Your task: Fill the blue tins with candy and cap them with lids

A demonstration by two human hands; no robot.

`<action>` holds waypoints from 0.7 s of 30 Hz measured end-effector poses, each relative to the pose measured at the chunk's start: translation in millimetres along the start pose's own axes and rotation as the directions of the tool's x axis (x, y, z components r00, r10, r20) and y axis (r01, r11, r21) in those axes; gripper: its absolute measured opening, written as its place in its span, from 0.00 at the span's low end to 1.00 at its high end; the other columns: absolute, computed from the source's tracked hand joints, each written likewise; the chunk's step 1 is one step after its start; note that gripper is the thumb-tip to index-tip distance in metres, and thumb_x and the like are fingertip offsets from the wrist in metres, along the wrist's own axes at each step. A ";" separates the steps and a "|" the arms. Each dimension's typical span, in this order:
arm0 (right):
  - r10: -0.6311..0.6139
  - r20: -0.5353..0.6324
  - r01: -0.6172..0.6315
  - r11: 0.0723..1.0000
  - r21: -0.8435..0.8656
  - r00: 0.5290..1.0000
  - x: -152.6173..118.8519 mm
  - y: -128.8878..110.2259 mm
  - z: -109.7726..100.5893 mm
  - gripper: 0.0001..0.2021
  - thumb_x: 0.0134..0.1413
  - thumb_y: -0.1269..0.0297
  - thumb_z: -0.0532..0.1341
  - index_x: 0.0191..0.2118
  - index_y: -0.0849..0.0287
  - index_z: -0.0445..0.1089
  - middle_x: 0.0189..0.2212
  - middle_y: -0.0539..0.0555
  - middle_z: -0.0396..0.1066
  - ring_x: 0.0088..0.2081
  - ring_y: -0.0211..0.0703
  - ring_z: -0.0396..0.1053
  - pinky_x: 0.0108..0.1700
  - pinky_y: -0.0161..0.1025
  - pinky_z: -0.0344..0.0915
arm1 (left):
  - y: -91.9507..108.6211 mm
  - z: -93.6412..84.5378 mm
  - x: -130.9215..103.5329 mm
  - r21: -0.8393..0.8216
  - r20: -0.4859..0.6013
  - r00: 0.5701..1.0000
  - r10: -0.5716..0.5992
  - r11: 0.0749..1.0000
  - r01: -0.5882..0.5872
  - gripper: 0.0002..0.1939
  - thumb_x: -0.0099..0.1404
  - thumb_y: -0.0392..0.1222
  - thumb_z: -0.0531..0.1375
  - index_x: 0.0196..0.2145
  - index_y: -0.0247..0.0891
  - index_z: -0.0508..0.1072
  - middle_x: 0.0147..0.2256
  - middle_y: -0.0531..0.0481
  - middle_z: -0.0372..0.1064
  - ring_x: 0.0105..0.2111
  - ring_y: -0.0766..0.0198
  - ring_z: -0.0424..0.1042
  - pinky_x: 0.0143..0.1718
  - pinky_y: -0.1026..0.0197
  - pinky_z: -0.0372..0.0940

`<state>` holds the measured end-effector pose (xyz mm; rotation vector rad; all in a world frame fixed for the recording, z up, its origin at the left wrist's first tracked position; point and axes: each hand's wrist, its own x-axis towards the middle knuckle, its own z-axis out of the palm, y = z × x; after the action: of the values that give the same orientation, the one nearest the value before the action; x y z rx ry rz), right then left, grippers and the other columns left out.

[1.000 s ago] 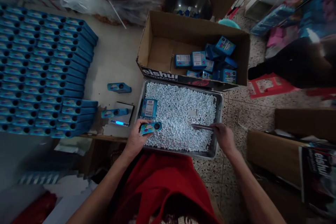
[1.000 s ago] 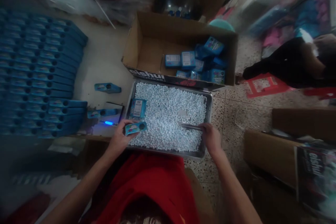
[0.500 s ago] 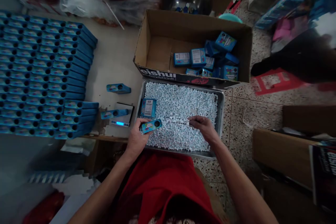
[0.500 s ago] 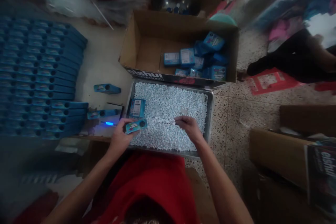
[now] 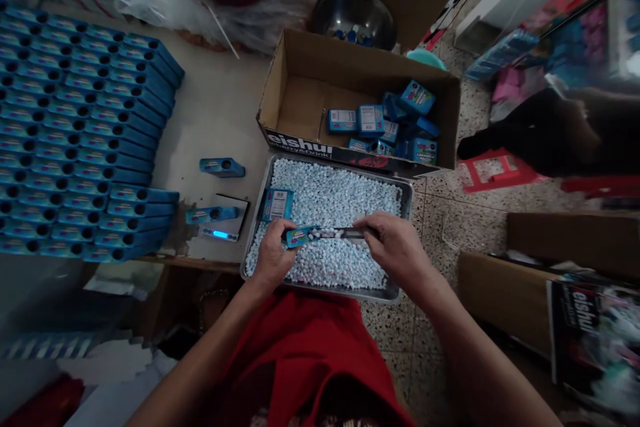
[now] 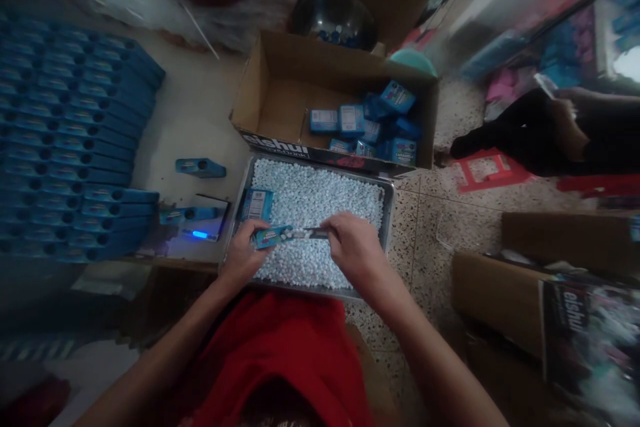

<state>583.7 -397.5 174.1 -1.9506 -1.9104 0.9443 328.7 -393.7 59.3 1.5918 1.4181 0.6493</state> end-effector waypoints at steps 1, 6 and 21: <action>-0.006 0.008 0.006 0.998 -0.059 1.000 -1.5 -8.9 0.0 0.12 0.59 0.74 0.57 0.39 0.57 0.78 0.37 0.56 0.78 0.38 0.46 0.74 0.42 0.42 0.67 | -0.7 1.1 -0.5 0.002 0.001 1.000 -0.002 1.000 0.002 0.16 0.55 0.31 0.63 0.42 0.40 0.70 0.41 0.49 0.70 0.44 0.57 0.72 0.49 0.54 0.66; -0.033 0.015 0.035 0.986 -0.161 0.999 -15.5 -23.9 -7.0 0.14 0.61 0.74 0.56 0.42 0.57 0.78 0.36 0.57 0.76 0.35 0.46 0.73 0.38 0.40 0.66 | -7.6 7.7 -1.0 -0.044 0.000 0.999 -0.048 0.998 0.047 0.15 0.55 0.33 0.64 0.42 0.41 0.71 0.42 0.48 0.72 0.46 0.55 0.72 0.51 0.53 0.66; 0.526 -0.075 -0.432 0.764 0.480 0.847 6.4 154.5 128.1 0.16 0.49 0.53 0.62 0.36 0.60 0.80 0.30 0.55 0.79 0.32 0.47 0.72 0.36 0.41 0.66 | -13.4 -30.7 -9.3 -0.310 0.095 0.955 -0.281 0.903 0.297 0.17 0.53 0.37 0.68 0.40 0.41 0.68 0.45 0.47 0.77 0.45 0.54 0.77 0.50 0.50 0.70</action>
<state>629.5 -440.8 -16.5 -2.1666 -0.9593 1.1301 294.2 -395.1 63.8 1.1075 1.3963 0.6230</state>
